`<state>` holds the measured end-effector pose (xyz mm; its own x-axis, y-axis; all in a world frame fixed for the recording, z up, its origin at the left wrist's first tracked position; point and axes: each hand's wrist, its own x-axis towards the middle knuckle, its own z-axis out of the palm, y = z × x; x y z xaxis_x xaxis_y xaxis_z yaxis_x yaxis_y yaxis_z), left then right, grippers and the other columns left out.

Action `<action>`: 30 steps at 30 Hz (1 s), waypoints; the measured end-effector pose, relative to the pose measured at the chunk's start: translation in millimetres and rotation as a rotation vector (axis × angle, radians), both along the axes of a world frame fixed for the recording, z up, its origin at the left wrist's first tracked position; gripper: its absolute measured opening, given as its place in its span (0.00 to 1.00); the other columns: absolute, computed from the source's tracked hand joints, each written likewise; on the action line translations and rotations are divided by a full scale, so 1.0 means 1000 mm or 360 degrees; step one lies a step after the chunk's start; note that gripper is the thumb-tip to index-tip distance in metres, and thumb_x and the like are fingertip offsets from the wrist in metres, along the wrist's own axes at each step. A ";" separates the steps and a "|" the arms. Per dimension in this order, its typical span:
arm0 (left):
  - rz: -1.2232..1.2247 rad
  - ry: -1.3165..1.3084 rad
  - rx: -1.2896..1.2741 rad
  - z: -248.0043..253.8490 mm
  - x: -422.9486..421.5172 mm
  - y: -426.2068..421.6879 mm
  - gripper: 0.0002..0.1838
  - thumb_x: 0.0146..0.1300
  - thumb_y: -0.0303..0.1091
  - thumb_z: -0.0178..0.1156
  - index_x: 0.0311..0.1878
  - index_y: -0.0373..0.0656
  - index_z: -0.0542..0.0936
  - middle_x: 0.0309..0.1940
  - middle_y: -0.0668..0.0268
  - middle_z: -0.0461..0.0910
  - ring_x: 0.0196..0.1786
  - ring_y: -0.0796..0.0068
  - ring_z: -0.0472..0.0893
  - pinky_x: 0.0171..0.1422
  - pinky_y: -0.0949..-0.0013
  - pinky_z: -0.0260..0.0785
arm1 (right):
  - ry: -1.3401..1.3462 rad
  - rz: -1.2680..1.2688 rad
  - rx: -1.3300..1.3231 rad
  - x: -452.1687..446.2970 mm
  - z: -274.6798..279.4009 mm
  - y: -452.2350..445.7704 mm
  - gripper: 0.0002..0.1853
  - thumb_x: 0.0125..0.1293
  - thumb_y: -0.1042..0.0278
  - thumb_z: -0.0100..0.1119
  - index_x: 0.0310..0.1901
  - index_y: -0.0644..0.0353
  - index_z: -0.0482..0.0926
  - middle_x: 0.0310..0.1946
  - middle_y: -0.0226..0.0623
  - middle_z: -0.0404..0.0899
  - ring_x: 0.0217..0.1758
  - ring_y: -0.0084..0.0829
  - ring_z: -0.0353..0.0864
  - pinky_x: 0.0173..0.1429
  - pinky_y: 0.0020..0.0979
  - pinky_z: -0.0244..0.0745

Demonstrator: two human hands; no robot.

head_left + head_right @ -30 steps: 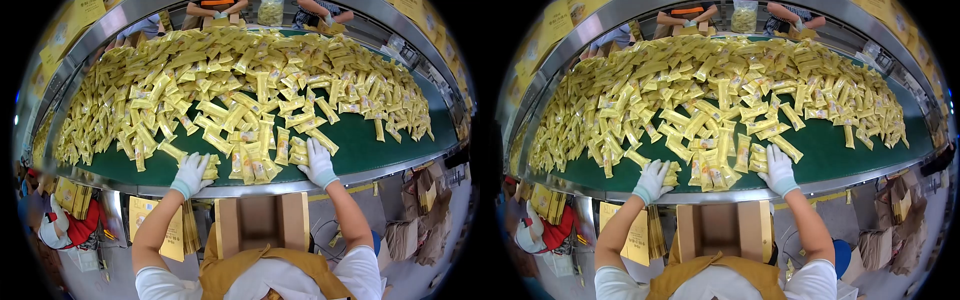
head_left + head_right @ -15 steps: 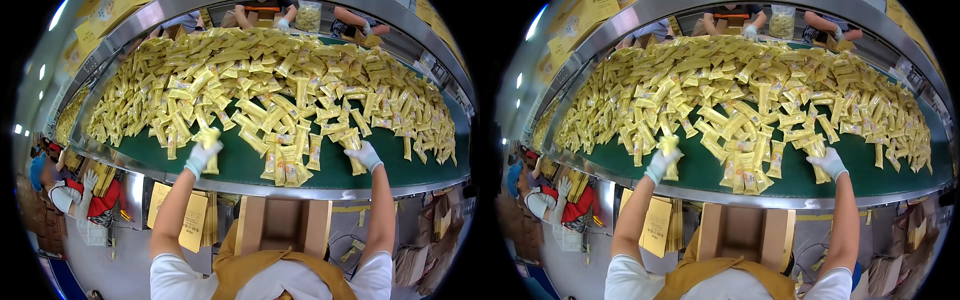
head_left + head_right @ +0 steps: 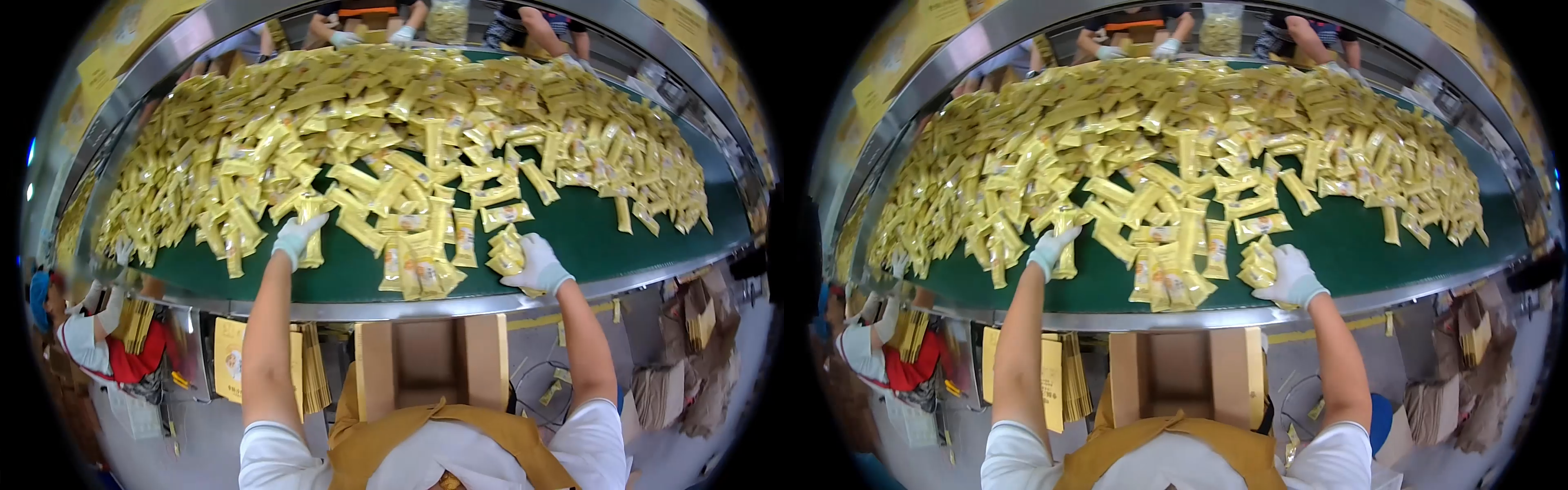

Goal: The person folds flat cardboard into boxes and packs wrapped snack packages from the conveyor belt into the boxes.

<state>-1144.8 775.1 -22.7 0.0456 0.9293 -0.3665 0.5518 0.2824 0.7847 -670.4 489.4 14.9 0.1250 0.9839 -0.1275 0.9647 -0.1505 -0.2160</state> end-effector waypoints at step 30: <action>-0.0383 -0.0434 0.0836 -0.004 -0.021 -0.126 0.71 0.42 0.42 0.83 0.81 0.35 0.43 0.72 0.48 0.65 0.72 0.56 0.70 0.77 0.59 0.63 | 0.1743 -0.0049 0.0158 -0.063 0.090 -0.068 0.68 0.50 0.56 0.81 0.79 0.73 0.40 0.73 0.53 0.63 0.78 0.38 0.62 0.79 0.34 0.57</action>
